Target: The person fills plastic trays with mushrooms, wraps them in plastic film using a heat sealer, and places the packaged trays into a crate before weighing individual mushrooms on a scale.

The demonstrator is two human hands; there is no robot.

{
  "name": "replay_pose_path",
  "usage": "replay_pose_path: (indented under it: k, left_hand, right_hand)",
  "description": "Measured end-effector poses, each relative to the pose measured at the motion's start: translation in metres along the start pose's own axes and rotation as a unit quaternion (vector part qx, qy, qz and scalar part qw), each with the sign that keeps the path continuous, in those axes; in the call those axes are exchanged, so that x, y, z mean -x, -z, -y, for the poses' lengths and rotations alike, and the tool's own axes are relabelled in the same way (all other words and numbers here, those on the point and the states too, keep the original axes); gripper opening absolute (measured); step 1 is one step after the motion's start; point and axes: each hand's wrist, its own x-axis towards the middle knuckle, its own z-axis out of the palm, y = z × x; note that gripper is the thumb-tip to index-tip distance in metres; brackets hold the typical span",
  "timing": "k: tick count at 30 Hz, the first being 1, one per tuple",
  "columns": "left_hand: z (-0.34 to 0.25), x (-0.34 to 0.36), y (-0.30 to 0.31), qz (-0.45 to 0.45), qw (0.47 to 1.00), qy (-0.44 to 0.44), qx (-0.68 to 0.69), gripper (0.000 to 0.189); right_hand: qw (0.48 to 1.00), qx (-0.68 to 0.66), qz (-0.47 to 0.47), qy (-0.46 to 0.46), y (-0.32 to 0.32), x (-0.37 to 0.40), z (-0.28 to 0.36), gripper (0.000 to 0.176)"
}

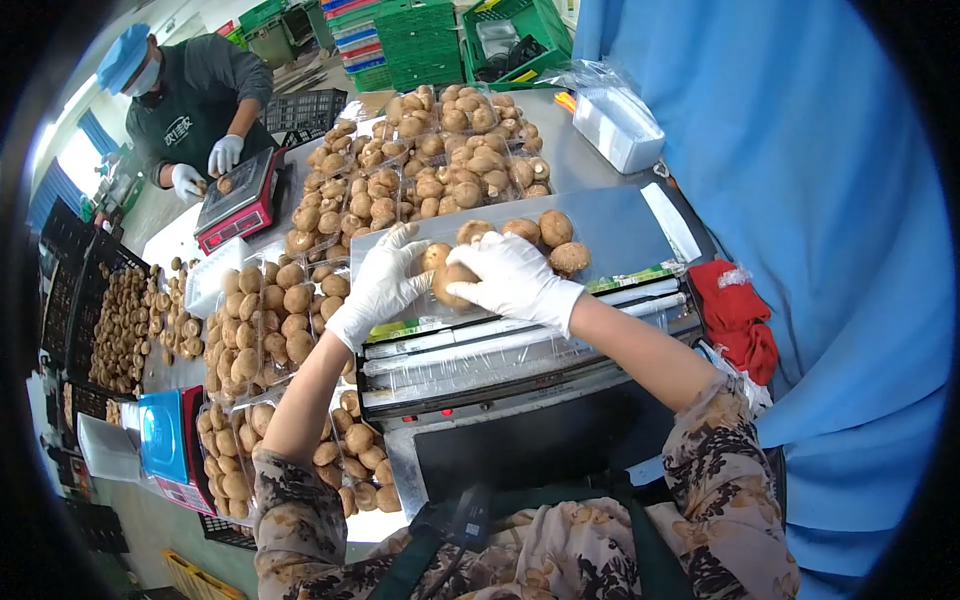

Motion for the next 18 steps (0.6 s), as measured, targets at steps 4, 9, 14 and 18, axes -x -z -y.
replay_pose_path:
  k: [4,9,14,18]
  left_hand:
    - [0.005,0.003,-0.004,0.003,0.993,-0.020,0.120,0.057]
    - [-0.008,-0.001,0.001,0.030,0.991,-0.025,0.130,0.062]
    - [-0.012,-0.001,-0.002,0.020,0.992,0.001,0.125,0.065]
    - [-0.010,0.001,-0.002,0.008,0.992,0.007,0.124,0.065]
  right_hand:
    - [0.993,0.089,-0.003,0.082,-0.006,-0.003,-0.004,0.031]
    - [0.992,0.110,0.041,0.050,-0.002,0.001,0.002,0.034]
    - [0.992,-0.018,-0.120,0.020,0.039,0.012,-0.024,0.035]
    - [0.979,-0.022,-0.138,-0.146,0.054,0.043,-0.094,0.036]
